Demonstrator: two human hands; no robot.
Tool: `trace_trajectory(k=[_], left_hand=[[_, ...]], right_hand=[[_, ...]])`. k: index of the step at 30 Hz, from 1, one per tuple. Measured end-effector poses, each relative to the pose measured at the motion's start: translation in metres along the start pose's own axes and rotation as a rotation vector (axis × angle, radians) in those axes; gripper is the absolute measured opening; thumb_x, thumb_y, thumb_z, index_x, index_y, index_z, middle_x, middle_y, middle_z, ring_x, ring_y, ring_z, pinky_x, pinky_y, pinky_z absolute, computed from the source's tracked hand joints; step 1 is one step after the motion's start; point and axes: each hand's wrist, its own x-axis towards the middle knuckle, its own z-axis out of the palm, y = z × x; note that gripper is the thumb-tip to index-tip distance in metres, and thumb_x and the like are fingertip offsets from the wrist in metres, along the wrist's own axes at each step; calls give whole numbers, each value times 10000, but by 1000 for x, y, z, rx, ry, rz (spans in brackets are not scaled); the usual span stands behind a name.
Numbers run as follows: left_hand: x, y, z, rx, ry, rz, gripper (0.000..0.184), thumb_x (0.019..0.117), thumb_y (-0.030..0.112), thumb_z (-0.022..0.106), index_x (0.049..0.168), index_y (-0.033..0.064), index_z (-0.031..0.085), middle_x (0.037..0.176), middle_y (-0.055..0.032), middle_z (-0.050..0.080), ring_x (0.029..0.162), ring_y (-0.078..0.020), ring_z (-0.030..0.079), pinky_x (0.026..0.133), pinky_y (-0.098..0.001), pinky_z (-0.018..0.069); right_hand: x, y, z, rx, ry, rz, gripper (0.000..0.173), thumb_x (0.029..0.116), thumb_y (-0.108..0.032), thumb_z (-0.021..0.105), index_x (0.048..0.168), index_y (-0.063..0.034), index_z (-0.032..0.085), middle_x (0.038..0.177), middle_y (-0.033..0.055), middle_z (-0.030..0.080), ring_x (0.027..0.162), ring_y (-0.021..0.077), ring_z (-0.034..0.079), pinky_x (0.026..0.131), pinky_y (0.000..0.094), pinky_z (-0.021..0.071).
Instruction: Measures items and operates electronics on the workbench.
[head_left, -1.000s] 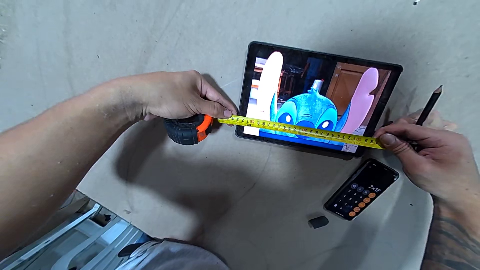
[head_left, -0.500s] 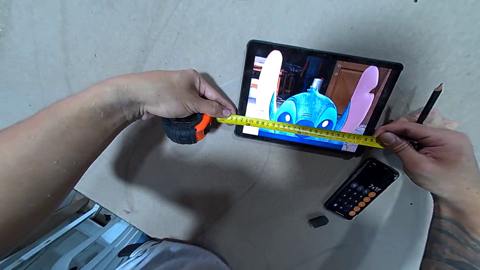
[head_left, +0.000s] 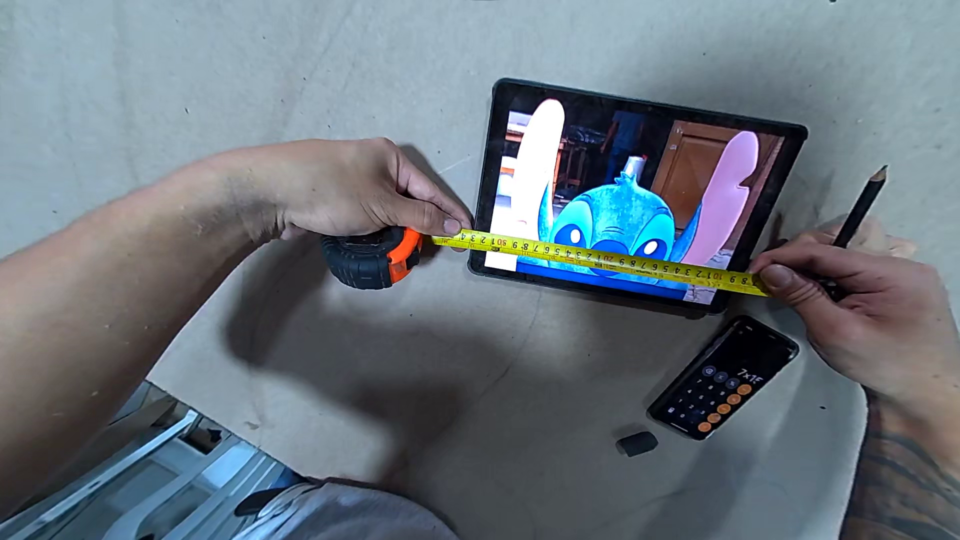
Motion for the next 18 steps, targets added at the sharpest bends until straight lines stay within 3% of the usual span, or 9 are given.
trace_trajectory(k=[3, 6, 12, 14, 16, 17, 18], left_hand=[[0, -1, 0, -1, 5, -2, 235, 979, 403, 678, 1154, 308, 803, 953, 6, 786, 778, -134, 745, 652, -320, 636], [0, -1, -1, 15, 1, 21, 233, 983, 407, 671, 1146, 308, 805, 950, 17, 786, 781, -126, 743, 655, -308, 634], [0, 1, 0, 5, 5, 6, 228, 978, 407, 678, 1140, 310, 806, 952, 5, 785, 776, -142, 742, 654, -325, 633], [0, 3, 1, 1, 9, 8, 229, 977, 396, 684, 1145, 300, 806, 951, 0, 786, 775, -146, 743, 653, -328, 633], [0, 4, 2, 0, 14, 16, 214, 977, 374, 691, 1135, 291, 809, 948, 0, 786, 775, -147, 741, 661, -338, 632], [-2, 3, 2, -2, 9, 39, 208, 983, 354, 690, 1133, 274, 809, 946, -7, 785, 771, -153, 739, 662, -344, 631], [-6, 0, 1, 3, -9, 84, 206, 990, 343, 683, 1130, 260, 810, 955, -9, 785, 770, -152, 735, 662, -342, 627]], right_hand=[[0, 0, 0, 14, -2, -3, 245, 1008, -326, 597, 1036, -140, 753, 938, -38, 692, 856, 57, 601, 845, 348, 463], [0, 1, 0, 17, -6, -4, 242, 1012, -322, 591, 1043, -137, 743, 948, -43, 687, 832, 23, 610, 781, 263, 506], [0, -3, -1, -9, -7, 17, 243, 1009, -331, 587, 1028, -143, 740, 947, -50, 684, 836, 17, 611, 771, 250, 510], [0, -5, -2, -16, -20, 15, 248, 1008, -317, 589, 1029, -129, 749, 931, -31, 690, 863, 72, 584, 835, 354, 443], [0, -7, -5, -36, -14, 0, 241, 1005, -354, 597, 1020, -170, 751, 911, -69, 696, 816, 25, 613, 782, 297, 512], [-1, -8, -9, 98, 13, -5, 240, 1001, -340, 615, 1022, -150, 761, 924, -46, 705, 842, 65, 609, 817, 338, 469], [-6, -8, -17, 289, 70, -19, 252, 1007, -367, 614, 1031, -162, 759, 967, -45, 704, 900, 85, 627, 847, 320, 500]])
